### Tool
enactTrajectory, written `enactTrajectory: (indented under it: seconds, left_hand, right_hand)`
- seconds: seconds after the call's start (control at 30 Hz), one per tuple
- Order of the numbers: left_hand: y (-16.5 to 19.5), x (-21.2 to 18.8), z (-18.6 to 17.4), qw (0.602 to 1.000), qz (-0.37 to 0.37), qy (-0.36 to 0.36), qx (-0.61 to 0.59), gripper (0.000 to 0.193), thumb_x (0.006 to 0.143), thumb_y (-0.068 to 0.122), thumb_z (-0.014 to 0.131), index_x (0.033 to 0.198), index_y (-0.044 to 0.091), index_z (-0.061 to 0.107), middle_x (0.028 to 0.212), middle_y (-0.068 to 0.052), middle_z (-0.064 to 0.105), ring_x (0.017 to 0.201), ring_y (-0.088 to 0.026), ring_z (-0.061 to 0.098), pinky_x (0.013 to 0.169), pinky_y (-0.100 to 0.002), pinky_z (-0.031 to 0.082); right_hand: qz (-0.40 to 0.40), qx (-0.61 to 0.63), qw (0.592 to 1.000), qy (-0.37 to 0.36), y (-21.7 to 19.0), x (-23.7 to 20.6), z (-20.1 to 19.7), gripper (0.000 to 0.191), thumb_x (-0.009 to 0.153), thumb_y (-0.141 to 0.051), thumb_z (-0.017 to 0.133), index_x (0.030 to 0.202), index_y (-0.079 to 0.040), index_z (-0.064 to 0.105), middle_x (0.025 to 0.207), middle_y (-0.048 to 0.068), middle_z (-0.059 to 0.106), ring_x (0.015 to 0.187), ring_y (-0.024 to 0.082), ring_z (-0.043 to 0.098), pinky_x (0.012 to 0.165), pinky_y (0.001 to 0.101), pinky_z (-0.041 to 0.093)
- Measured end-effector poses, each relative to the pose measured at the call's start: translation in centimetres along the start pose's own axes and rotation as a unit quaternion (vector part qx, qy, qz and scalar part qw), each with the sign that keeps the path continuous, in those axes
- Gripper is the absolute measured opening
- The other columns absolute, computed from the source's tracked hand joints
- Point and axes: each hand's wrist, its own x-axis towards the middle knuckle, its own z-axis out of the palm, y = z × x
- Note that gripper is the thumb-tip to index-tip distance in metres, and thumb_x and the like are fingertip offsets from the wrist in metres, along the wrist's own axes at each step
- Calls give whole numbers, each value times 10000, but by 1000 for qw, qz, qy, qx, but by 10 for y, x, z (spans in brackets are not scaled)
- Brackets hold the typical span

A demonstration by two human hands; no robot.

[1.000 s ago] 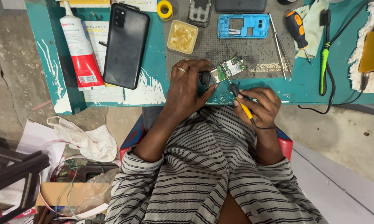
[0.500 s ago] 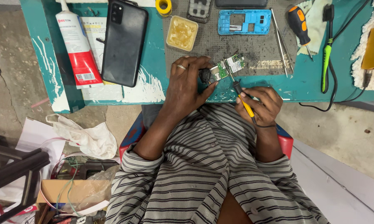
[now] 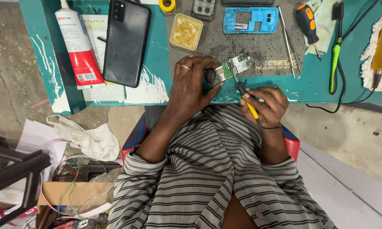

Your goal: The person holds a phone motherboard at a repair workbench, pours liquid from a dark bottle onto the board, and scrubs it with a toothbrush. They then pick up a screwdriver and work on the board, turning it over and manipulating its small components.

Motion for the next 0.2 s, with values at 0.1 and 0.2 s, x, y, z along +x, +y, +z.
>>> enactTrajectory:
  seconds: [0.1, 0.2]
  left_hand:
    - [0, -1, 0, 1000, -2, -2, -1, 672, 875, 176, 875, 1403, 28, 488, 1204, -69, 689, 1248, -272, 568, 1138, -456, 390]
    - [-1, -1, 0, 1000, -2, -2, 3, 671, 881, 182, 875, 1405, 27, 486, 1208, -68, 688, 1250, -273, 564, 1138, -455, 389]
  right_hand:
    - [1, -10, 1000, -11, -1, 1, -1, 176, 843, -80, 876, 979, -127, 775, 997, 14, 739, 862, 210, 677, 706, 327, 542]
    - [14, -4, 1000, -18, -3, 4, -2, 187, 853, -82, 883, 996, -126, 771, 1023, 15, 745, 873, 207, 682, 724, 331, 548]
